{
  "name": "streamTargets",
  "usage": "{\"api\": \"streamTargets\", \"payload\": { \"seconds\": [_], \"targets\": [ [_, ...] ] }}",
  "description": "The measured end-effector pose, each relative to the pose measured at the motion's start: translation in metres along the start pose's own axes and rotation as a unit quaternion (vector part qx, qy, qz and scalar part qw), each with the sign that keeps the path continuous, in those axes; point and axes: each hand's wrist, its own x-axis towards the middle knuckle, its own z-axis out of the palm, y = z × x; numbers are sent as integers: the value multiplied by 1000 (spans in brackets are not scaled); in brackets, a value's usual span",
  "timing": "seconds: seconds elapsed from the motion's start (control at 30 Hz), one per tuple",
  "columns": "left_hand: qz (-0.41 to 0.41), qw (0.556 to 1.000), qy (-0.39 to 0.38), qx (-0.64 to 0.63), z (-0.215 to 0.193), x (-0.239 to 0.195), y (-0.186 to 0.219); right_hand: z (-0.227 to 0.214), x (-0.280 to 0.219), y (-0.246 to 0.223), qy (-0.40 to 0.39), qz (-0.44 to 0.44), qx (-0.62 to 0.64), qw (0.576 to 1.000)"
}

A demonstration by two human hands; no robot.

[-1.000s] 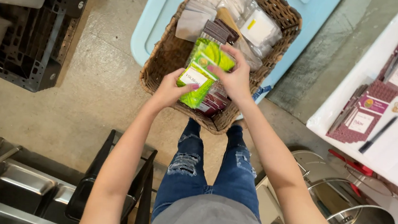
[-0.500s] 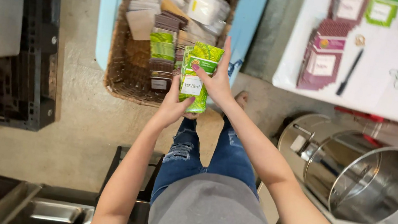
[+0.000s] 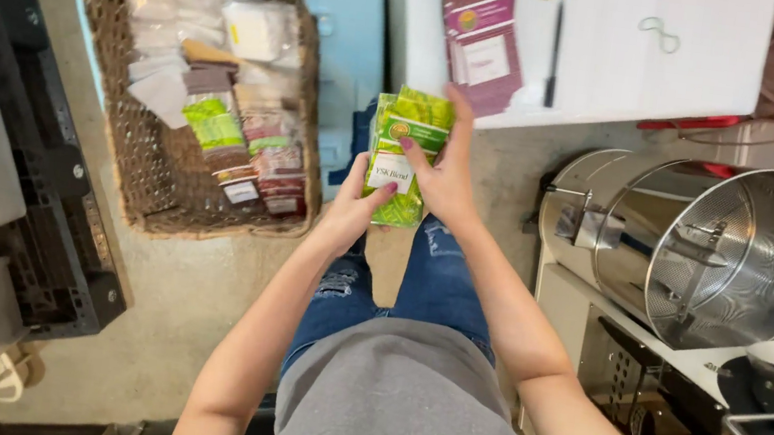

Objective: The person sorts and organizes various bags of coffee, moving them between a storage basket and a table, and then arranging the bags on the table by category.

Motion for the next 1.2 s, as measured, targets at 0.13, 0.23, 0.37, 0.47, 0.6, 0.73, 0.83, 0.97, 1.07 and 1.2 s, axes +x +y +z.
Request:
{"api": "streamTargets", "payload": {
  "seconds": [0.13,0.23,0.37,0.47,0.6,0.73,0.83,0.97,1.07,1.2],
  "targets": [
    [59,998,-7,-33,64,46,23,-73,26,53,3,75,160,984],
    [81,995,-20,-56,119,77,46,-120,49,65,7,98,95,991],
    [117,991,-20,-57,179,145,45,-187,120,94,24,100,104,989],
    [176,984,-1,23,209,197,52,-221,194,123,74,76,116,988],
    [267,917,142,259,236,236,40,-233,292,120,0,60,67,996],
    [307,865,163,362,251,241,30,-223,355,152,-18,-32,-52,998],
    [322,815,183,446,250,263,29,-223,363,159,-4,2,-146,989],
    [330,771,215,501,249,290,43,-248,322,144,63,-66,-243,966],
    [328,760,241,507,241,310,46,-273,260,131,119,-180,-227,950],
    [315,715,260,567,233,334,33,-277,186,156,-39,-163,-440,882]
  ]
}}
